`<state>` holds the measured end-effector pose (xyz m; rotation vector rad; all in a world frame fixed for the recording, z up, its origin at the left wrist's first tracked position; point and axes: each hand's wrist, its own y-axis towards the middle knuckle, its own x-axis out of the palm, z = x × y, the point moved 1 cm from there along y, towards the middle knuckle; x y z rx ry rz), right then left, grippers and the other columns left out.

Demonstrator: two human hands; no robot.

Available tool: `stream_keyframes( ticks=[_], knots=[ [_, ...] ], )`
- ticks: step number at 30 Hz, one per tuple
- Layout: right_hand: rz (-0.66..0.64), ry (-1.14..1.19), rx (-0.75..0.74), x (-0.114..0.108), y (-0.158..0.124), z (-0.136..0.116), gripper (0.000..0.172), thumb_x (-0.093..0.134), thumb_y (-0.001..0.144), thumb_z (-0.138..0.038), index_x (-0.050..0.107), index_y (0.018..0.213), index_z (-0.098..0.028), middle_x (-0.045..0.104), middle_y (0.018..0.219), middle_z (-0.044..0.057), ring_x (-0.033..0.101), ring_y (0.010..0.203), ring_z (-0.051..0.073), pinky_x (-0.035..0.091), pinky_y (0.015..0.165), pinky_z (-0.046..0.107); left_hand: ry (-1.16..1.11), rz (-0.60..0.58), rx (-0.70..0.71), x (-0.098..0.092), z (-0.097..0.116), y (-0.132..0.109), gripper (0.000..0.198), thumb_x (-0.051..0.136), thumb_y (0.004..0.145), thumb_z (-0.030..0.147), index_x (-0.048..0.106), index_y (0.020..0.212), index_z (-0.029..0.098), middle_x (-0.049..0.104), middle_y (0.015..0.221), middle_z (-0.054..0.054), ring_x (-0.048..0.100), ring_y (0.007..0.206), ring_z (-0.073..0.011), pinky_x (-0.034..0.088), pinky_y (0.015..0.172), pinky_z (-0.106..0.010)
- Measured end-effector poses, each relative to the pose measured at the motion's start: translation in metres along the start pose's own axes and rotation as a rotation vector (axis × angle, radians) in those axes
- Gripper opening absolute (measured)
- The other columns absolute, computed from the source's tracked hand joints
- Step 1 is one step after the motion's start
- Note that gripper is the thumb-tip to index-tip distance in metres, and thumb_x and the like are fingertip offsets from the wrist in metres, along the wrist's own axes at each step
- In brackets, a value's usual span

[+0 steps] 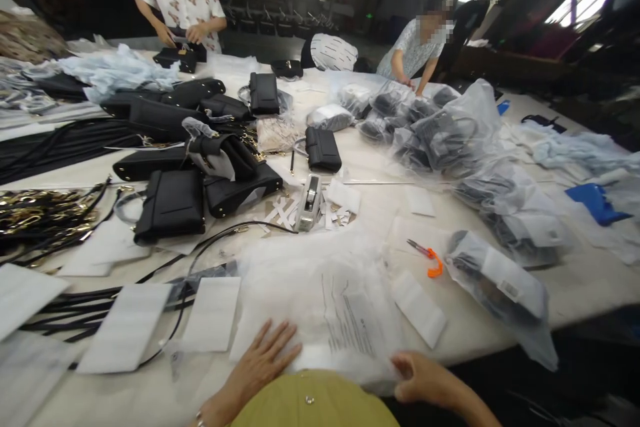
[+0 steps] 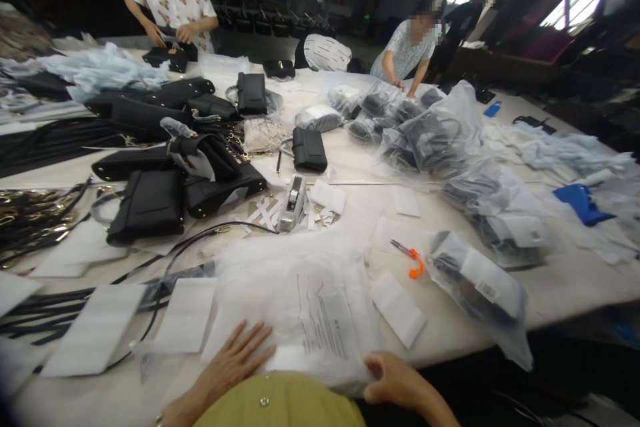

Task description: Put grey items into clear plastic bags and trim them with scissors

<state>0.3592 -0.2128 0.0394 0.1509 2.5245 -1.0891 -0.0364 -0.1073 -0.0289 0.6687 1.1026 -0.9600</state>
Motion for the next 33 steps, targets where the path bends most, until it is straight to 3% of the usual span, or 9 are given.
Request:
stream_keyframes(
  ticks=[2,5,9,11,13,16,19,27,33],
  knots=[
    [-0.028,-0.055,-0.026,-0.025,0.013,-0.044,0.032,0.074,0.056,-0.031,0.074,0.087,-0.02,0.074,0.082,0.005,0.066,0.076,0.023,0.052,0.074,0.034,-0.099,-0.012,0.007,-0.012,-0.007,0.0,0.046,0.053,0.096,0.034,0.045,0.141,0.041,0.048,0.148,-0.004,0.045,0.137,-0.0259,0.032,0.118,-0.047],
    [0.186,0.041,-0.165,-0.046,0.049,-0.12,0.043,0.068,0.071,-0.048,0.071,0.104,-0.021,0.073,0.108,0.008,0.066,0.102,0.025,0.05,0.093,0.037,-0.337,0.017,-0.097,-0.052,-0.02,0.006,0.031,0.052,0.096,0.034,0.06,0.126,0.036,0.065,0.13,-0.001,0.061,0.119,-0.0206,0.048,0.104,-0.033],
    [0.17,0.122,-0.221,-0.028,0.101,-0.178,0.058,0.07,0.07,-0.051,0.065,0.116,-0.018,0.069,0.117,0.011,0.064,0.106,0.024,0.049,0.094,0.037,-0.331,0.428,-0.415,-0.112,-0.048,0.033,0.021,0.054,0.095,0.029,0.065,0.113,0.027,0.071,0.101,-0.005,0.066,0.094,-0.0189,0.052,0.086,-0.028],
    [0.103,0.095,-0.215,-0.014,0.118,-0.183,0.055,0.07,0.07,-0.05,0.067,0.114,-0.018,0.071,0.111,0.009,0.064,0.1,0.023,0.048,0.091,0.035,-0.199,0.597,-0.531,-0.128,-0.066,0.049,0.022,0.056,0.094,0.031,0.064,0.113,0.025,0.069,0.106,-0.008,0.063,0.102,-0.0237,0.047,0.095,-0.037],
    [0.062,0.062,-0.197,-0.006,0.128,-0.181,0.045,0.068,0.071,-0.052,0.071,0.099,-0.017,0.072,0.095,0.006,0.062,0.088,0.021,0.048,0.083,0.033,-0.111,0.617,-0.61,-0.131,-0.085,0.061,0.03,0.055,0.094,0.038,0.06,0.119,0.023,0.066,0.116,-0.011,0.058,0.112,-0.0282,0.042,0.099,-0.044],
    [0.057,0.091,-0.147,-0.004,0.135,-0.177,0.039,0.065,0.073,-0.056,0.068,0.078,-0.017,0.066,0.074,0.001,0.056,0.073,0.018,0.045,0.07,0.03,-0.183,0.419,-0.671,-0.125,-0.107,0.073,0.034,0.049,0.095,0.048,0.061,0.114,0.022,0.068,0.107,-0.009,0.059,0.104,-0.0284,0.042,0.091,-0.044],
    [0.128,0.142,-0.142,-0.003,0.142,-0.181,0.042,0.059,0.077,-0.058,0.066,0.078,-0.017,0.062,0.071,0.0,0.053,0.068,0.015,0.042,0.063,0.027,-0.343,0.129,-0.708,-0.12,-0.12,0.082,0.029,0.045,0.096,0.046,0.061,0.089,0.022,0.065,0.085,-0.003,0.06,0.084,-0.0237,0.041,0.08,-0.039],
    [0.469,-0.201,-0.328,0.027,0.192,-0.186,0.041,0.046,0.087,-0.057,0.066,0.082,-0.021,0.064,0.072,0.002,0.051,0.062,0.015,0.039,0.065,0.027,-0.397,-0.135,-0.962,-0.115,-0.148,0.104,0.019,0.038,0.096,0.038,0.047,0.089,0.023,0.062,0.076,0.001,0.059,0.068,-0.0201,0.032,0.062,-0.03],
    [0.658,-0.385,-0.625,0.019,0.198,-0.16,0.04,0.047,0.093,-0.052,0.071,0.091,-0.019,0.075,0.088,0.007,0.066,0.072,0.016,0.044,0.069,0.023,-0.738,0.166,-0.945,-0.116,-0.164,0.088,0.024,0.054,0.087,0.045,0.049,0.079,0.023,0.049,0.063,0.007,0.049,0.06,-0.0139,0.035,0.06,-0.025]
  ],
)
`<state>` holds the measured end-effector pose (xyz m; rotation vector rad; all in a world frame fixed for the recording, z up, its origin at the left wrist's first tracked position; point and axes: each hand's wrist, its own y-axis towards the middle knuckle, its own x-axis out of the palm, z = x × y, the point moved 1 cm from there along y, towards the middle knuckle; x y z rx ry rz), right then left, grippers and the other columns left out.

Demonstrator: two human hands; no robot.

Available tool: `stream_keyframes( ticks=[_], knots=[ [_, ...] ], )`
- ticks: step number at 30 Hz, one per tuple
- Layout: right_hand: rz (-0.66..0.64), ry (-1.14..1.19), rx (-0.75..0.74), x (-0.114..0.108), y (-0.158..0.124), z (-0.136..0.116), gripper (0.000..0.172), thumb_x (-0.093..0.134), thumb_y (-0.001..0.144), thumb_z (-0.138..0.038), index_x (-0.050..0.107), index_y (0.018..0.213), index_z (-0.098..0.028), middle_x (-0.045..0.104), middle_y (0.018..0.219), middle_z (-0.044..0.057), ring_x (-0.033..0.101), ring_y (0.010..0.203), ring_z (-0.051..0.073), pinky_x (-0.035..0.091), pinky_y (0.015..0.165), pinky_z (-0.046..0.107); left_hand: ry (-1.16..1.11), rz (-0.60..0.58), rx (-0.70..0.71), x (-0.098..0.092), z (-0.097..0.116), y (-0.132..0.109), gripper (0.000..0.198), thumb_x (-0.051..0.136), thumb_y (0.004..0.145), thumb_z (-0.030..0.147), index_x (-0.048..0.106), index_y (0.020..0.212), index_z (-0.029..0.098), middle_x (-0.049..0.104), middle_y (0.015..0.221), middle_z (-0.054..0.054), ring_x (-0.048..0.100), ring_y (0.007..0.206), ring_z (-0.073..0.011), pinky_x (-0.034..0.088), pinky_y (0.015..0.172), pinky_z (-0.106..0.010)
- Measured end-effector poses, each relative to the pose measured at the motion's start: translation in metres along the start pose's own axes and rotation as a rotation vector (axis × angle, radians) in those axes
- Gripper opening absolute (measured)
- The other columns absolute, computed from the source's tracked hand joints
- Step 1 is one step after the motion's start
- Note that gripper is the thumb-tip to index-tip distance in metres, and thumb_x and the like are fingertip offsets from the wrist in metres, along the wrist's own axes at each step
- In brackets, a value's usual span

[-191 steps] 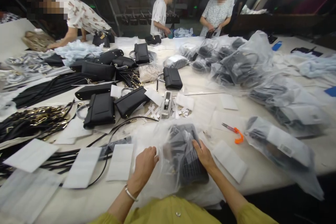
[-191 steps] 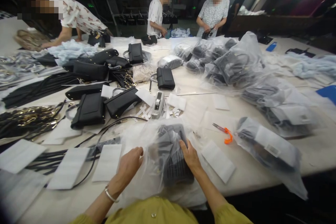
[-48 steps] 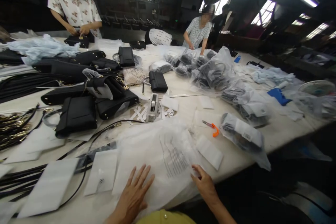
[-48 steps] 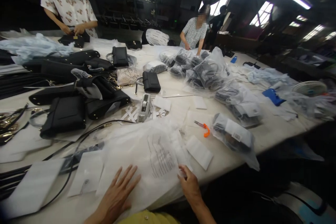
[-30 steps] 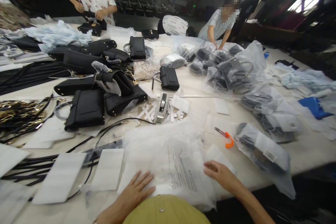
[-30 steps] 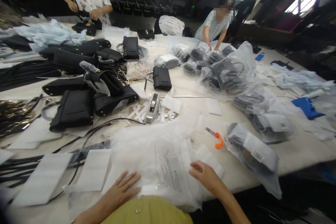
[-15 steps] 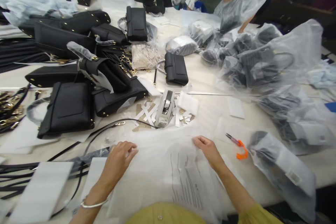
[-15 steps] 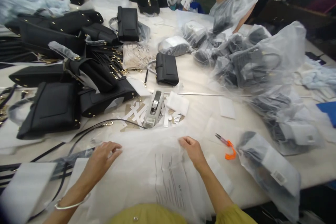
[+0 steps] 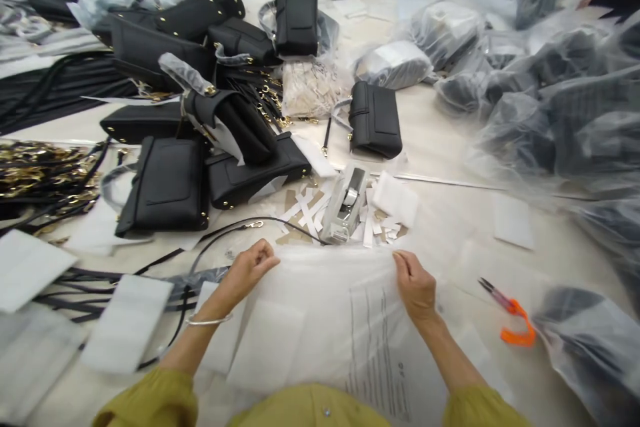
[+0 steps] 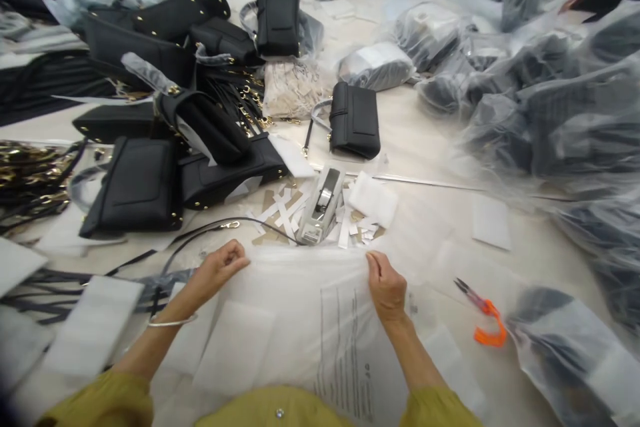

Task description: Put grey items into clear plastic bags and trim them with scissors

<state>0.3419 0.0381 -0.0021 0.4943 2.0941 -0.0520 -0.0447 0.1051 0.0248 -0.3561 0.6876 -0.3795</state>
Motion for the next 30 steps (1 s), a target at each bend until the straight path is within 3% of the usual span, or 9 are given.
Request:
stream_keyframes(
  ticks=[2,5,9,12,15,19,23,27,30],
  knots=[
    [0.073,-0.063,-0.092,-0.001,-0.003,0.006,0.038,0.049,0.094,-0.049,0.071,0.092,-0.019,0.075,0.087,0.006,0.067,0.07,0.014,0.044,0.067,0.021,-0.024,0.094,0.007,-0.002,-0.001,0.0,0.02,0.054,0.088,0.041,0.052,0.083,0.022,0.046,0.061,0.008,0.048,0.058,-0.0131,0.035,0.058,-0.024],
    [0.061,-0.166,-0.132,0.009,-0.004,0.012,0.04,0.046,0.096,-0.049,0.072,0.093,-0.019,0.076,0.083,0.005,0.065,0.063,0.013,0.043,0.061,0.023,0.209,0.293,0.037,0.0,0.008,-0.004,0.013,0.053,0.092,0.033,0.056,0.097,0.021,0.053,0.066,0.006,0.053,0.06,-0.0141,0.037,0.059,-0.026],
    [-0.025,-0.274,-0.055,0.015,0.001,0.012,0.04,0.045,0.096,-0.05,0.071,0.099,-0.02,0.072,0.071,0.002,0.061,0.056,0.015,0.039,0.055,0.026,0.391,0.56,0.385,0.016,0.039,-0.037,0.018,0.054,0.094,0.024,0.057,0.111,0.018,0.065,0.091,-0.005,0.062,0.086,-0.0184,0.048,0.078,-0.031],
    [-0.016,-0.268,-0.063,-0.007,0.004,-0.01,0.039,0.052,0.094,-0.045,0.064,0.119,-0.018,0.071,0.081,0.005,0.062,0.065,0.018,0.045,0.061,0.028,0.464,0.484,0.633,0.046,0.059,-0.072,0.03,0.056,0.091,0.013,0.056,0.121,0.018,0.065,0.119,-0.009,0.055,0.121,-0.0229,0.043,0.105,-0.042],
    [0.08,-0.15,-0.26,-0.039,-0.01,-0.053,0.045,0.056,0.093,-0.036,0.055,0.132,-0.015,0.067,0.112,0.014,0.063,0.101,0.026,0.05,0.09,0.04,0.564,0.307,0.685,0.08,0.062,-0.089,0.034,0.055,0.091,0.014,0.055,0.125,0.02,0.057,0.136,-0.009,0.041,0.138,-0.027,0.031,0.116,-0.055],
    [-0.175,-0.014,-0.556,-0.044,-0.065,-0.09,0.053,0.052,0.095,-0.032,0.041,0.145,-0.022,0.05,0.143,0.014,0.043,0.136,0.03,0.037,0.112,0.053,0.527,0.314,0.593,0.09,0.047,-0.09,0.041,0.051,0.092,0.014,0.049,0.133,0.021,0.047,0.147,-0.012,0.034,0.143,-0.0277,0.031,0.116,-0.059],
    [-0.299,-0.226,-0.6,0.001,-0.108,-0.06,0.059,0.043,0.097,-0.043,0.03,0.151,-0.021,0.039,0.153,0.014,0.027,0.146,0.035,0.024,0.116,0.063,0.289,0.498,0.306,0.063,0.011,-0.109,0.038,0.046,0.094,0.015,0.051,0.131,0.022,0.055,0.138,-0.012,0.047,0.133,-0.0245,0.041,0.111,-0.049],
    [-0.279,-0.307,-0.57,0.035,-0.116,-0.023,0.063,0.042,0.097,-0.045,0.024,0.153,-0.022,0.039,0.154,0.014,0.024,0.147,0.034,0.02,0.117,0.064,-0.011,0.285,-0.175,0.049,-0.031,-0.141,0.041,0.054,0.089,0.031,0.05,0.129,0.023,0.068,0.104,-0.005,0.066,0.097,-0.0231,0.054,0.085,-0.039],
    [-0.283,-0.313,-0.572,0.038,-0.115,-0.017,0.065,0.044,0.096,-0.045,0.022,0.153,-0.023,0.035,0.157,0.013,0.022,0.148,0.033,0.019,0.118,0.062,-0.134,0.217,-0.316,0.039,-0.046,-0.155,0.049,0.057,0.082,0.035,0.05,0.128,0.021,0.064,0.079,0.001,0.064,0.075,-0.0214,0.053,0.074,-0.036]
  ],
)
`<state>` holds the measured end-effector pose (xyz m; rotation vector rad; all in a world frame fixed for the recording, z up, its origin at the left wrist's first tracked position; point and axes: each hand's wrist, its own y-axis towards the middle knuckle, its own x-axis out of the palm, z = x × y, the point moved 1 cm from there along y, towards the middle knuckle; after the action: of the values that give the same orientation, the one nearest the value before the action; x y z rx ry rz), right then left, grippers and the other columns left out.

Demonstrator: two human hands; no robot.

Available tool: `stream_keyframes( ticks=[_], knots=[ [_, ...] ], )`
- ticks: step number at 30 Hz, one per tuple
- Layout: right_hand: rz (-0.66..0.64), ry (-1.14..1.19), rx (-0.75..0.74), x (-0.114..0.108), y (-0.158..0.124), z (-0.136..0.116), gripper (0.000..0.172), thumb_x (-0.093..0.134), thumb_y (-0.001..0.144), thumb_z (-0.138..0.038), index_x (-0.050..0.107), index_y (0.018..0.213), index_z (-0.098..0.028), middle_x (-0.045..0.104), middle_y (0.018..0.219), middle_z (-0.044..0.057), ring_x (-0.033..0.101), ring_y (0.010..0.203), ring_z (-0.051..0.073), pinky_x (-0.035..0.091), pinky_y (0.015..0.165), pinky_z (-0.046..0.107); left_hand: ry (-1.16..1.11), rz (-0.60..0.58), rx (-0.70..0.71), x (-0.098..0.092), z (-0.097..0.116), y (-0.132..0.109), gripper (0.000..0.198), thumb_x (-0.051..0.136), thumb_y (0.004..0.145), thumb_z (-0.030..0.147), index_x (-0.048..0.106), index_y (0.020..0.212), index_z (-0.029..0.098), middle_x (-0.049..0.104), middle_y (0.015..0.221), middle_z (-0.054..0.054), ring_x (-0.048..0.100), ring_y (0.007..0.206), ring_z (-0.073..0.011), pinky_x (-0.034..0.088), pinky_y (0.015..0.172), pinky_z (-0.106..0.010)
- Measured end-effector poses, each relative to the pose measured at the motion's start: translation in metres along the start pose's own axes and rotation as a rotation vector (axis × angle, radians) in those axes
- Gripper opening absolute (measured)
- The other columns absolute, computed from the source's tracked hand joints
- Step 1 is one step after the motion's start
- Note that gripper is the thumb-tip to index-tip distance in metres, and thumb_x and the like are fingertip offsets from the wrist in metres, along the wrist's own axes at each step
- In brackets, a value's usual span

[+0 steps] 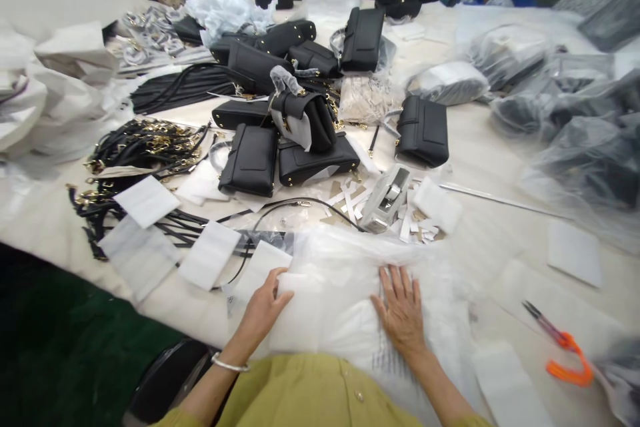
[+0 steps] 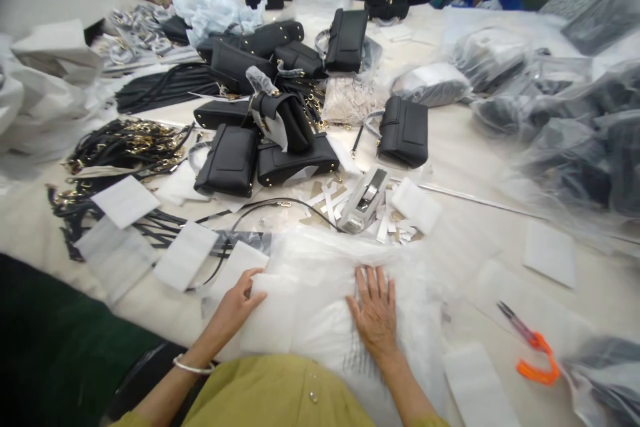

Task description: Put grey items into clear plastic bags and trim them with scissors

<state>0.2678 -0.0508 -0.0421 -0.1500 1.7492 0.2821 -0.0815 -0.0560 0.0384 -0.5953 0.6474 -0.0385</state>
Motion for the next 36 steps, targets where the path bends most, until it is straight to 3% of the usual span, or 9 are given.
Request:
stream_keyframes(
  ticks=[5,8,10,15,19,24,29,32,36],
  knots=[
    [0.008,0.012,0.005,0.001,0.004,0.002,0.063,0.043,0.096,-0.045,0.024,0.153,-0.024,0.035,0.157,0.012,0.023,0.148,0.032,0.019,0.118,0.061,-0.305,0.262,0.026,-0.055,0.003,0.025,0.065,0.059,0.083,0.045,0.039,0.137,0.015,0.066,0.111,-0.013,0.067,0.098,-0.0267,0.056,0.083,-0.041],
    [-0.005,0.026,0.047,-0.009,0.007,-0.006,0.061,0.044,0.096,-0.044,0.028,0.152,-0.024,0.037,0.156,0.012,0.026,0.147,0.032,0.021,0.118,0.061,-0.014,0.641,0.167,-0.079,0.022,0.039,0.078,0.062,0.084,0.042,0.029,0.146,0.008,0.049,0.138,-0.026,0.051,0.127,-0.0358,0.045,0.103,-0.054],
    [-0.009,0.048,0.073,-0.026,0.002,-0.022,0.06,0.045,0.096,-0.041,0.029,0.151,-0.025,0.035,0.157,0.011,0.025,0.147,0.032,0.022,0.118,0.061,0.263,0.783,0.414,-0.067,0.044,0.036,0.075,0.06,0.089,0.037,0.026,0.149,0.009,0.038,0.148,-0.027,0.035,0.14,-0.0374,0.033,0.113,-0.058],
    [-0.062,0.1,-0.026,-0.057,-0.033,-0.086,0.069,0.053,0.092,-0.044,0.024,0.153,-0.028,0.026,0.161,0.006,0.017,0.15,0.031,0.022,0.119,0.059,0.584,0.358,1.17,0.039,0.075,0.002,0.059,0.052,0.094,0.02,0.032,0.15,0.023,0.041,0.153,-0.012,0.028,0.146,-0.0265,0.025,0.12,-0.048],
    [-0.079,0.045,0.056,-0.043,-0.072,-0.083,0.075,0.062,0.087,-0.04,0.026,0.152,-0.03,0.028,0.16,0.005,0.02,0.149,0.033,0.024,0.118,0.061,0.733,0.25,1.195,0.098,0.057,0.024,0.058,0.055,0.093,0.032,0.038,0.147,0.02,0.036,0.155,-0.014,0.03,0.145,-0.0337,0.018,0.119,-0.058],
    [-0.014,-0.049,0.306,-0.029,-0.111,-0.033,0.066,0.059,0.09,-0.039,0.034,0.149,-0.025,0.035,0.157,0.01,0.028,0.146,0.034,0.028,0.115,0.062,0.779,0.105,1.137,0.105,0.053,0.075,0.062,0.051,0.093,0.047,0.035,0.149,0.026,0.031,0.158,-0.011,0.028,0.145,-0.0369,0.022,0.114,-0.064],
    [0.165,0.031,0.454,-0.046,-0.118,-0.019,0.048,0.049,0.095,-0.03,0.045,0.141,-0.024,0.054,0.143,0.009,0.044,0.137,0.026,0.038,0.113,0.049,0.802,0.081,1.198,0.104,0.052,0.076,0.06,0.047,0.094,0.049,0.037,0.148,0.026,0.031,0.158,-0.012,0.028,0.145,-0.037,0.023,0.113,-0.063],
    [0.324,0.085,0.762,-0.057,-0.118,-0.007,0.045,0.049,0.093,-0.035,0.05,0.136,-0.021,0.058,0.137,0.013,0.048,0.133,0.029,0.041,0.109,0.05,0.822,0.068,1.255,0.107,0.048,0.076,0.063,0.049,0.092,0.054,0.036,0.148,0.028,0.032,0.157,-0.011,0.029,0.144,-0.0379,0.025,0.112,-0.063],
    [0.268,0.209,1.131,-0.057,-0.118,0.007,0.058,0.062,0.08,-0.039,0.051,0.132,-0.017,0.06,0.131,0.02,0.052,0.126,0.038,0.045,0.101,0.054,0.848,0.04,1.293,0.112,0.047,0.08,0.064,0.05,0.091,0.056,0.036,0.148,0.031,0.033,0.157,-0.01,0.032,0.143,-0.0374,0.027,0.111,-0.061]
  ],
)
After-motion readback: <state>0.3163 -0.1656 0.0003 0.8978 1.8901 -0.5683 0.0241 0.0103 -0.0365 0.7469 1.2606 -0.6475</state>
